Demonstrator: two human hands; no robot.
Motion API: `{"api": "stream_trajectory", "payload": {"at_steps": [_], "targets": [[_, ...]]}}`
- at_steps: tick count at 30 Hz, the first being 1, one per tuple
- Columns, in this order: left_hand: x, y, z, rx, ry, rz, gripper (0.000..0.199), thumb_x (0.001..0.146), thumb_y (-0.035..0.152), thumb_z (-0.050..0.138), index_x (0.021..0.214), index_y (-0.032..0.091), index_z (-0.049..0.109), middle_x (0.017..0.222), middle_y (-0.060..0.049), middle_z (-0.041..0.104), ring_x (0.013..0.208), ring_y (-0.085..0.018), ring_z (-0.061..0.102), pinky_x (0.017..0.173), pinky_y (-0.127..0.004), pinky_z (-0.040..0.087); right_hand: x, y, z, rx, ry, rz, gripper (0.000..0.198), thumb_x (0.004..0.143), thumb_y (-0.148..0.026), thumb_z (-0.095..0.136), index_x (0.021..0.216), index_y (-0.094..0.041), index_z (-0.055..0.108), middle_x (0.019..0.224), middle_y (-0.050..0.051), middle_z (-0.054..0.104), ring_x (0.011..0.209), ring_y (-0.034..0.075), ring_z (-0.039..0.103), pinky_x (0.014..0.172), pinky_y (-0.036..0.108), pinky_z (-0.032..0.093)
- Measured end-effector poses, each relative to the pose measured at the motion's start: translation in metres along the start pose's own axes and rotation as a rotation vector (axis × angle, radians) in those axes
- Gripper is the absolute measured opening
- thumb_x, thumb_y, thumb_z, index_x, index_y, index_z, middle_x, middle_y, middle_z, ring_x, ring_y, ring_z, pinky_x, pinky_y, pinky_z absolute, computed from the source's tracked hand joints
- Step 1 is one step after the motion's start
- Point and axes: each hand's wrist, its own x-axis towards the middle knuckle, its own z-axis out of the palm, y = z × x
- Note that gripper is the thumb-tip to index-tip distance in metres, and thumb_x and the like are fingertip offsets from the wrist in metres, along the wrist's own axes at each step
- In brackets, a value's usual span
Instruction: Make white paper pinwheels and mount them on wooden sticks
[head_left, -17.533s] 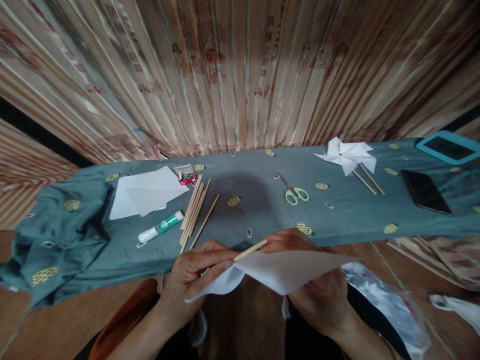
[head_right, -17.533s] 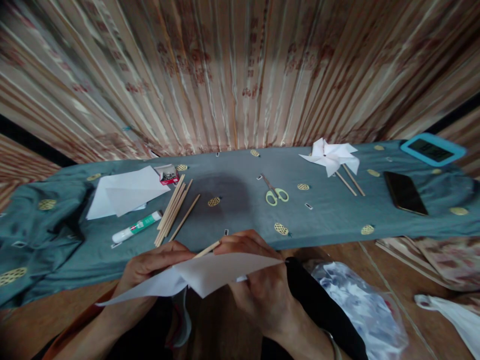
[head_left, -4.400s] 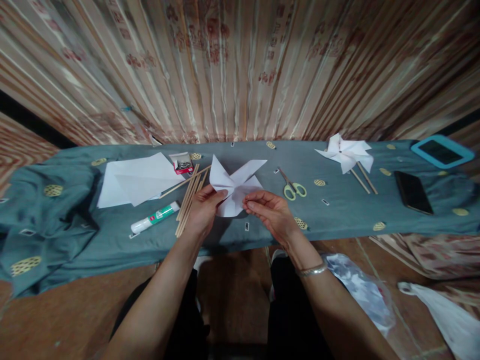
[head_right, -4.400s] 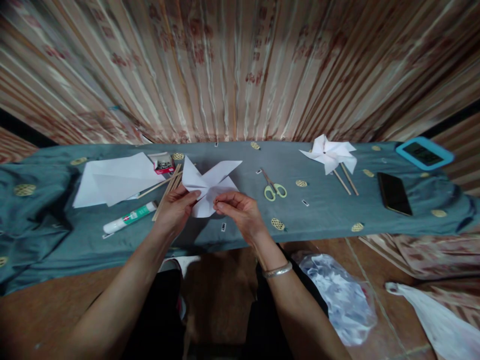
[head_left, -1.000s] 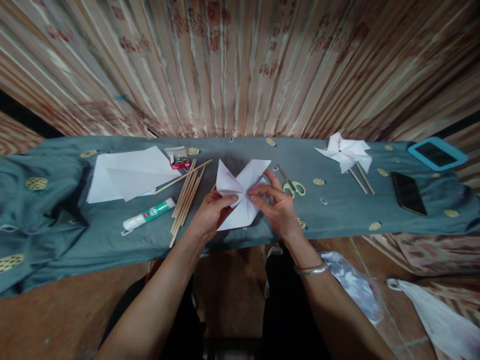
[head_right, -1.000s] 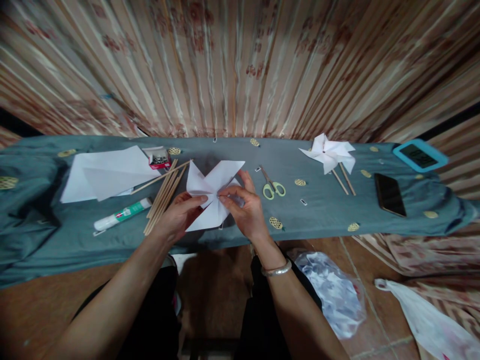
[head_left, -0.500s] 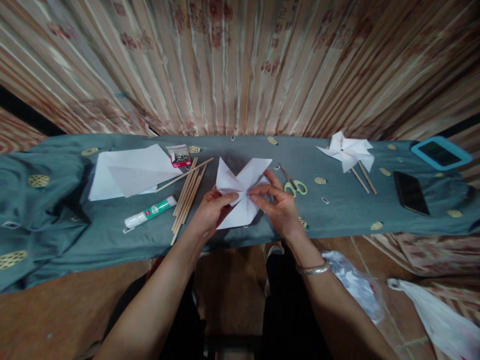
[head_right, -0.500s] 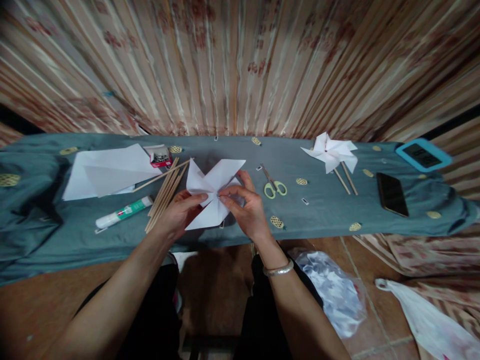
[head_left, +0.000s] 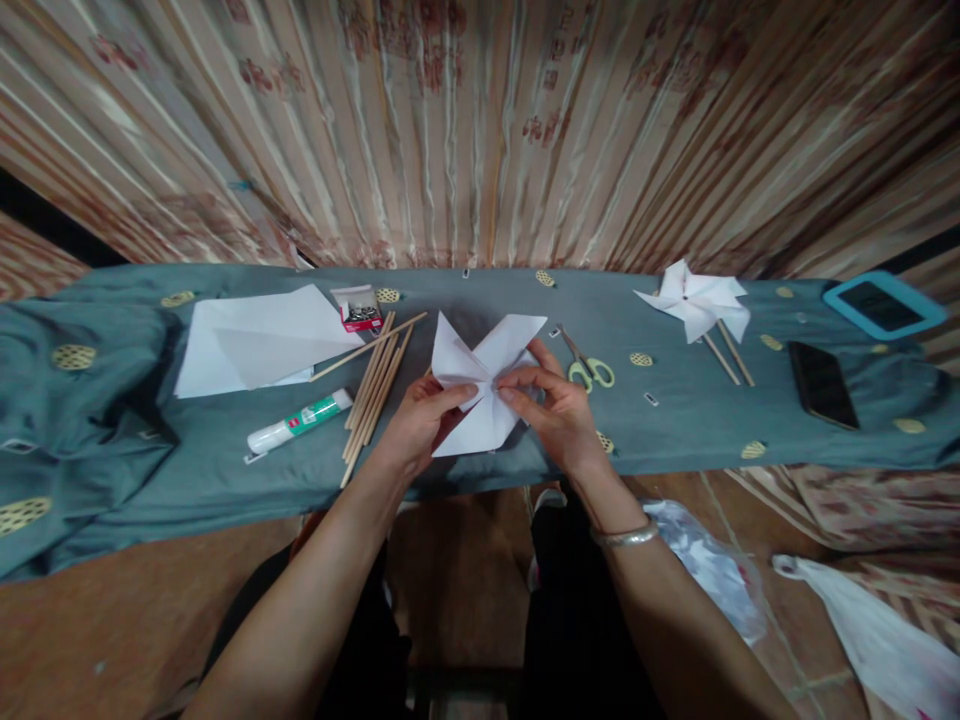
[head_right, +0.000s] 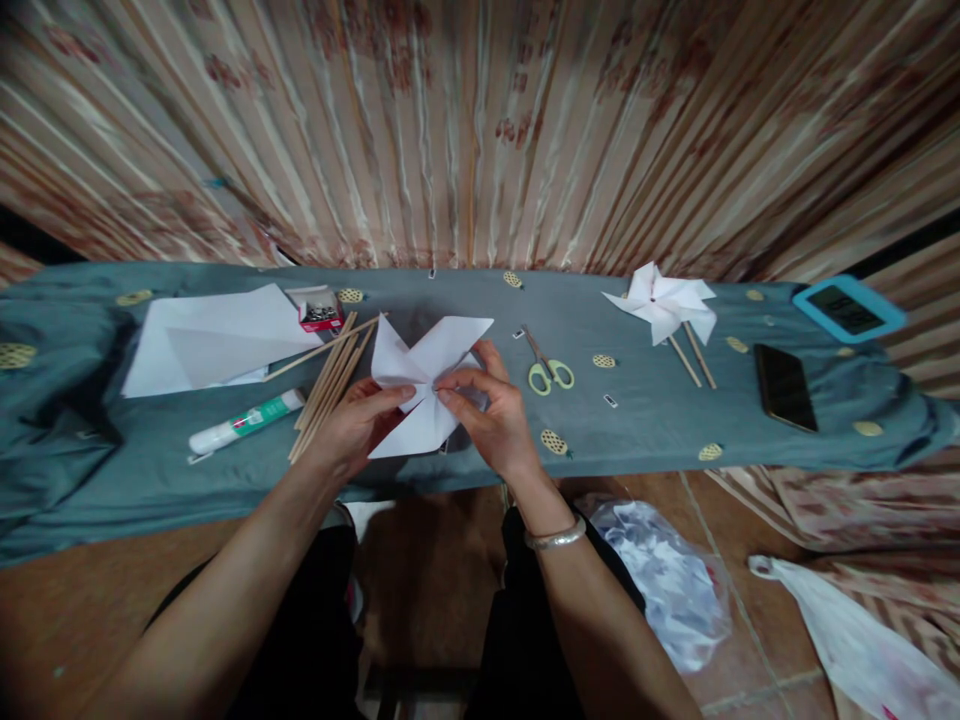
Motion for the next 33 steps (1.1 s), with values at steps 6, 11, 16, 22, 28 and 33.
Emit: {"api": "stream_trajectory", "payload": {"at_steps": [6,11,16,22,28,33], "targets": [[-0.001,0.002,0.002,0.041,0.036,0.004,0.03,0.049,0.023,0.083,0.075,0.015,0.072,0.071,-0.005,0.074,0.075,-0.025,0.07,0.08,-0.04,0.054,0.0,0.004,0.001,-0.018,0.008,0.018,0.005,0.079,-0.032,0.069,0.078,-0.028,0.071,0.128,0.002,0.06,0.139,0.022,0.038,0.119,0.048,0.024],[0.0,0.0,0.002,0.053,0.046,0.022,0.03,0.048,0.024,0.084,0.074,0.015,0.072,0.071,-0.004,0.074,0.071,-0.023,0.069,0.076,-0.038,0.054,0.0,0.008,0.002,-0.029,0.027,0.037,0.006,0.08,-0.033,0.069,0.078,-0.028,0.07,0.128,0.003,0.06,0.139,0.022,0.038,0.119,0.049,0.024],[-0.001,-0.001,0.002,0.041,0.048,0.033,0.03,0.048,0.023,0.085,0.074,0.015,0.072,0.069,-0.003,0.073,0.067,-0.021,0.068,0.074,-0.036,0.053,0.0,0.011,0.002,0.027,0.022,0.045,0.006,0.079,-0.033,0.07,0.079,-0.027,0.07,0.131,0.003,0.059,0.138,0.022,0.04,0.119,0.048,0.026],[-0.001,-0.001,0.002,0.042,0.054,0.037,0.031,0.048,0.023,0.086,0.075,0.015,0.072,0.071,-0.004,0.074,0.071,-0.022,0.068,0.079,-0.038,0.052,0.001,0.013,0.003,0.049,0.019,0.07,0.008,0.079,-0.032,0.07,0.081,-0.024,0.07,0.136,0.005,0.056,0.136,0.023,0.043,0.117,0.047,0.028],[0.0,-0.003,0.001,0.035,0.069,0.049,0.03,0.045,0.023,0.087,0.07,0.015,0.073,0.065,-0.002,0.072,0.062,-0.017,0.065,0.072,-0.033,0.051,0.0,0.009,0.006,-0.016,0.073,0.048,0.005,0.078,-0.029,0.069,0.079,-0.025,0.07,0.139,0.005,0.053,0.14,0.024,0.037,0.119,0.049,0.024],[0.0,-0.005,0.001,0.028,0.064,0.049,0.03,0.044,0.022,0.088,0.07,0.014,0.073,0.064,-0.002,0.072,0.061,-0.015,0.064,0.07,-0.03,0.05,-0.002,0.001,0.007,-0.082,0.167,0.034,0.013,0.074,-0.03,0.072,0.083,-0.021,0.068,0.143,0.008,0.048,0.138,0.027,0.04,0.115,0.048,0.028]]}}
